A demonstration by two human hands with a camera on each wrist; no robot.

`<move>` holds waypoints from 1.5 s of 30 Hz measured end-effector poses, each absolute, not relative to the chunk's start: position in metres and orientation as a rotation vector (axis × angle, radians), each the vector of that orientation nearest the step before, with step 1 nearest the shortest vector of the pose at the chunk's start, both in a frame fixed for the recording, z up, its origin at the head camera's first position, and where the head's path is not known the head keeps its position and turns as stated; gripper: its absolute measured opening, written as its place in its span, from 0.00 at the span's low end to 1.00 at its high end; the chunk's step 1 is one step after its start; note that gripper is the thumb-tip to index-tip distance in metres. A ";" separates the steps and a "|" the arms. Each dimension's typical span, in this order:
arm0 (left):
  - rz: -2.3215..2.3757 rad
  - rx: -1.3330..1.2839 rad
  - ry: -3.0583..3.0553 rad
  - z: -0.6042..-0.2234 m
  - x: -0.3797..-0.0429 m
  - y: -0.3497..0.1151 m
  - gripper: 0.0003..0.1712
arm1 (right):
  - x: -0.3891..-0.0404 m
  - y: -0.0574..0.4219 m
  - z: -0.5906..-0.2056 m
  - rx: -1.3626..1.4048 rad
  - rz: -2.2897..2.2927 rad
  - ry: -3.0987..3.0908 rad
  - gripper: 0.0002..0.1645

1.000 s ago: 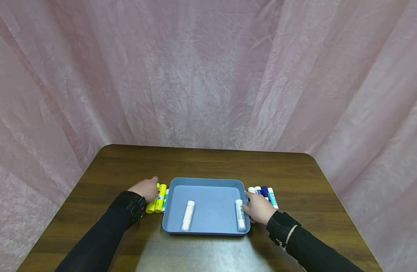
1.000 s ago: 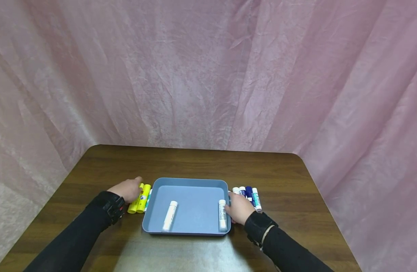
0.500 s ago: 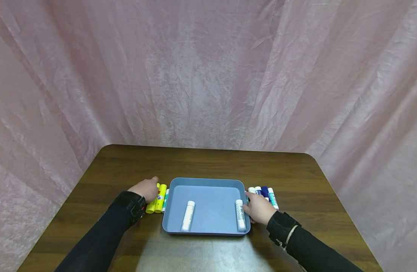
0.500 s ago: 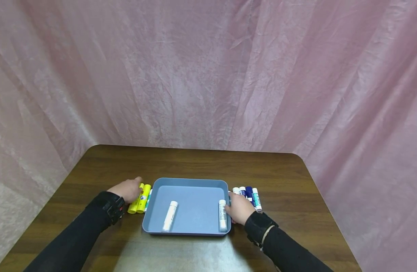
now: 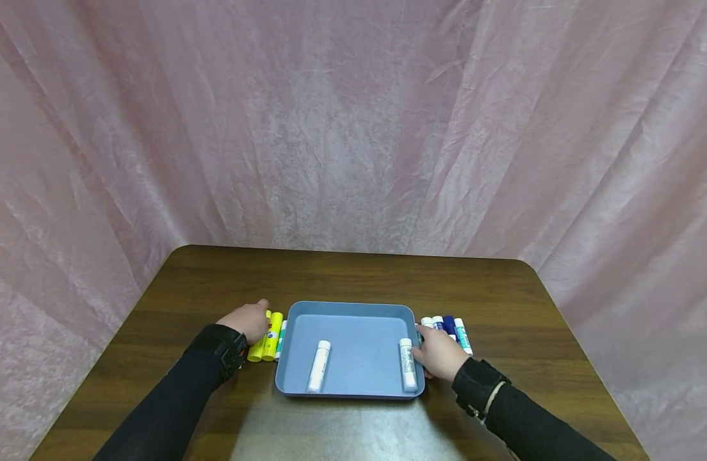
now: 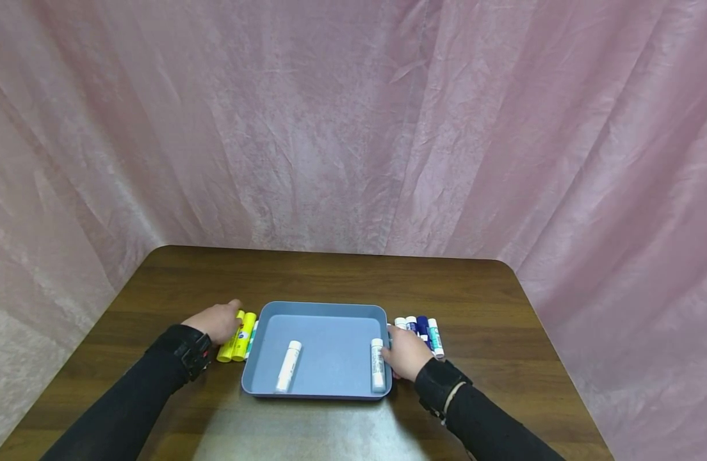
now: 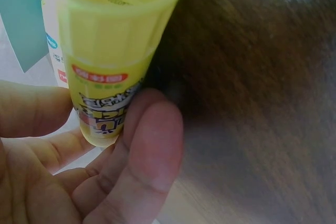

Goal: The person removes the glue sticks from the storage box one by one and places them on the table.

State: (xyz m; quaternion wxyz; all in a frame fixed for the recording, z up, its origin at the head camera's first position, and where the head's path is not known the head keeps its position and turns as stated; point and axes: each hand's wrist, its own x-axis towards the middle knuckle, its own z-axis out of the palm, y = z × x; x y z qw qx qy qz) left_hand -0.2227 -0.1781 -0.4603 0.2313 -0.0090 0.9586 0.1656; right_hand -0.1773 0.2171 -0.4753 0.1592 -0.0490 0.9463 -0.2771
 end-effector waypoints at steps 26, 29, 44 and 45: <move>0.421 0.027 2.662 -0.462 -0.226 -0.184 0.28 | -0.178 0.217 -0.478 -0.152 -0.786 2.729 0.35; 0.429 0.042 2.680 -0.459 -0.224 -0.185 0.28 | -0.178 0.217 -0.478 -0.151 -0.788 2.727 0.35; 0.430 0.213 2.871 -0.430 -0.208 -0.164 0.27 | -0.177 0.217 -0.478 -0.145 -0.788 2.713 0.35; 0.435 0.230 2.876 -0.429 -0.207 -0.162 0.27 | -0.177 0.217 -0.478 -0.146 -0.790 2.713 0.35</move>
